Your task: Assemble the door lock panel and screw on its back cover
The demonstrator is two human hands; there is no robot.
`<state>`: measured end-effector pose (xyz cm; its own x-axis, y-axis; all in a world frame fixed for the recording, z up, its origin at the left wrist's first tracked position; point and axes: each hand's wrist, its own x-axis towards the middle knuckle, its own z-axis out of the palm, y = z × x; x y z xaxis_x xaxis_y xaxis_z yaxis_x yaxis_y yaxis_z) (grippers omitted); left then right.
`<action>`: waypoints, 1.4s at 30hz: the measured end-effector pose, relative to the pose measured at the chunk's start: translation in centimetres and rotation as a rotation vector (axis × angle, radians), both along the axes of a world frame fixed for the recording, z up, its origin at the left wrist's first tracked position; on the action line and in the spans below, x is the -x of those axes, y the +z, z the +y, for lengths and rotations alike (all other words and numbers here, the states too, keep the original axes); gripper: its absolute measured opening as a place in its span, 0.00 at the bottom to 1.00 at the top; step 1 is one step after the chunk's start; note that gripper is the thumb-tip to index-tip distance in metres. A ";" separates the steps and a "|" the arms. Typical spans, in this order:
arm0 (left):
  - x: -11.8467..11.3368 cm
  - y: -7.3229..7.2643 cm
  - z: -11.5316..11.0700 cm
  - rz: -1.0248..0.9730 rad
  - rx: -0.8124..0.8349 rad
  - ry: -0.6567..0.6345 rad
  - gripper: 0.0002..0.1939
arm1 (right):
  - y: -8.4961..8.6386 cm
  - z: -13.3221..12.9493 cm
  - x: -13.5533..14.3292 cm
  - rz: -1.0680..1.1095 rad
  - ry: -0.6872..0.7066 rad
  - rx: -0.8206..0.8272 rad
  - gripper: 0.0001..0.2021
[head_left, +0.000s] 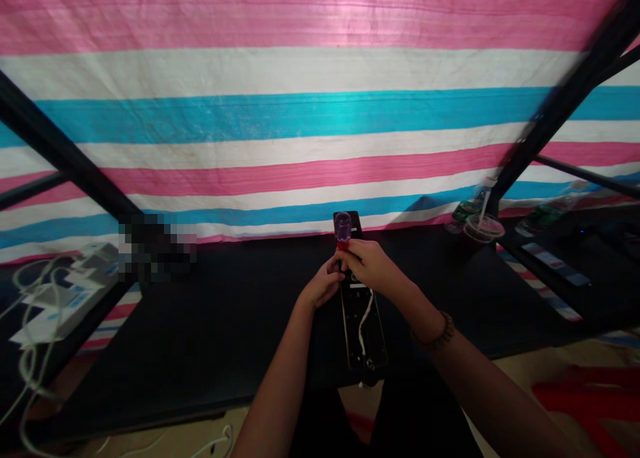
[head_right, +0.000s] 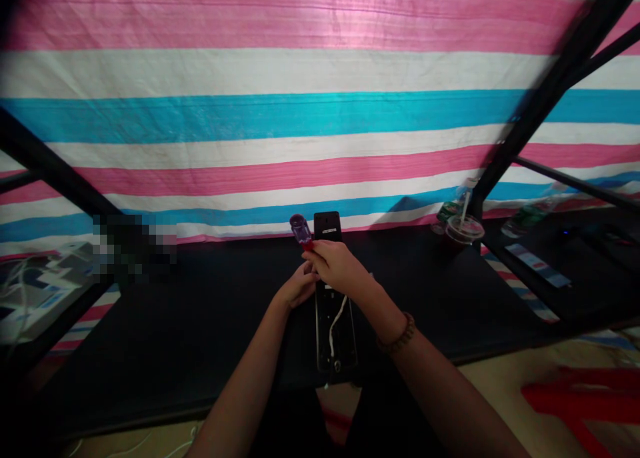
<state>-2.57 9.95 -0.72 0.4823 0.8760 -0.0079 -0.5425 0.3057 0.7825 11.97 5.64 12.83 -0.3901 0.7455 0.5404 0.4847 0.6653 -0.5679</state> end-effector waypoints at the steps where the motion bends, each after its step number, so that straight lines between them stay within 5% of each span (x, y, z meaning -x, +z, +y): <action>1: 0.0 0.0 0.0 0.004 0.002 0.001 0.26 | 0.0 -0.2 0.0 -0.017 0.011 0.006 0.11; 10: 0.0 0.0 0.0 0.025 0.002 0.011 0.24 | -1.0 -0.7 0.0 0.091 -0.050 0.145 0.06; 26: 0.0 0.6 -0.3 0.073 -0.028 -0.009 0.36 | -2.6 -1.2 -1.2 0.241 -0.125 0.046 0.09; 31: 0.4 0.8 0.0 0.161 -0.100 0.087 0.37 | -2.8 -1.7 -1.2 0.338 -0.137 0.067 0.08; 35: 1.6 1.6 -0.7 0.263 -0.198 0.290 0.43 | -2.5 -3.2 -2.0 0.552 -0.210 0.078 0.09; 42: 2.5 3.5 -5.7 0.444 -0.272 0.376 0.18 | -4.6 -5.5 -2.5 1.057 -0.201 0.315 0.09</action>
<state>-5.09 4.27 2.82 0.1435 0.9835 0.1103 -0.1806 -0.0836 0.9800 14.47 0.15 8.27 0.2958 0.9051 0.3054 -0.2581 0.3836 -0.8867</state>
